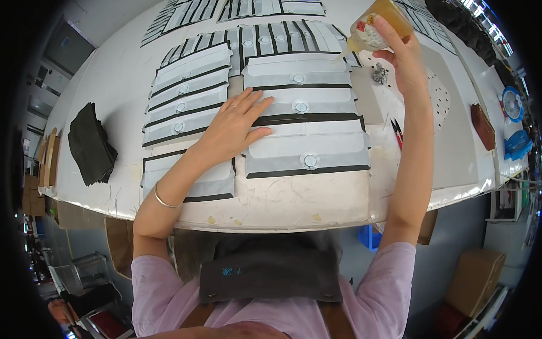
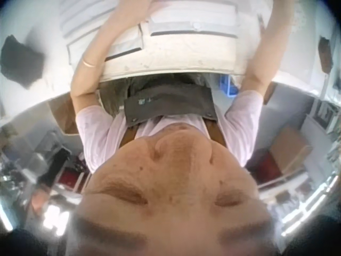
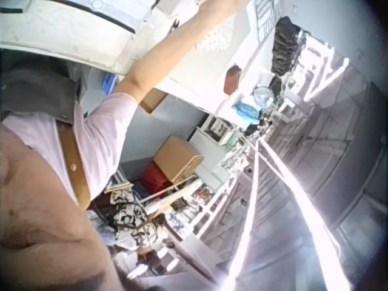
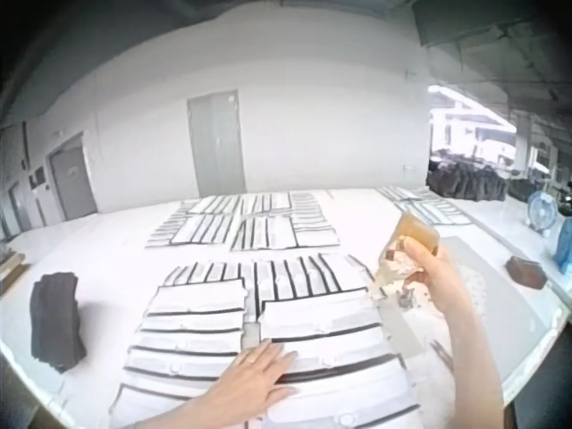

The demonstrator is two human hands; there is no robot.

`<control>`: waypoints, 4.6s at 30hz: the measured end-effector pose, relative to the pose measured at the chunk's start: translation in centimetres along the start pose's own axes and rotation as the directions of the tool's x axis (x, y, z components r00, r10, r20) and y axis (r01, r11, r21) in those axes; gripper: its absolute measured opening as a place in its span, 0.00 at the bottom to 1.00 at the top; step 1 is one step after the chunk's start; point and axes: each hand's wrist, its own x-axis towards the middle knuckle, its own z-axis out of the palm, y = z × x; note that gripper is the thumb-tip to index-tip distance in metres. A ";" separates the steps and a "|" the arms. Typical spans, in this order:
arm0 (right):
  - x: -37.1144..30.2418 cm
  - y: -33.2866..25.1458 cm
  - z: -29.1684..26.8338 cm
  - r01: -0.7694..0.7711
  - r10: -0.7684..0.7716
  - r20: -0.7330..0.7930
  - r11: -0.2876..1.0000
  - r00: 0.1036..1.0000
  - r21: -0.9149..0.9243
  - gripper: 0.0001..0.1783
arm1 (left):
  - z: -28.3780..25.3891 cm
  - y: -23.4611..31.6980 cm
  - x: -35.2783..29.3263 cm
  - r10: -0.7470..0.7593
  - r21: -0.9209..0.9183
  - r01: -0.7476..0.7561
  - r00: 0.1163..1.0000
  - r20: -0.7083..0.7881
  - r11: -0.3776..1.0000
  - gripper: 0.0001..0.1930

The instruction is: The person assembles face masks by hand at a workbench. They use a red utility knife to trim threads from the mask edges, apply glue from a squeeze bottle to the mask frames, and attach white filter inserts to the glued areas.

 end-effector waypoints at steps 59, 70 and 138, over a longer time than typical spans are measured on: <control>0.5 -0.2 5.9 -0.019 0.081 0.221 0.963 0.972 -0.268 0.43 | 1.7 0.2 -0.8 0.021 -0.048 -0.026 0.995 -0.099 0.998 0.28; 2.0 2.0 3.2 0.031 0.074 0.283 0.936 0.956 -0.351 0.43 | 1.5 0.2 -0.9 0.015 -0.022 -0.017 0.997 -0.077 1.000 0.28; -1.5 -1.0 -0.2 0.119 -0.068 0.341 0.984 0.938 -0.130 0.23 | 1.4 0.2 -1.1 0.021 0.009 -0.020 0.996 -0.086 1.000 0.27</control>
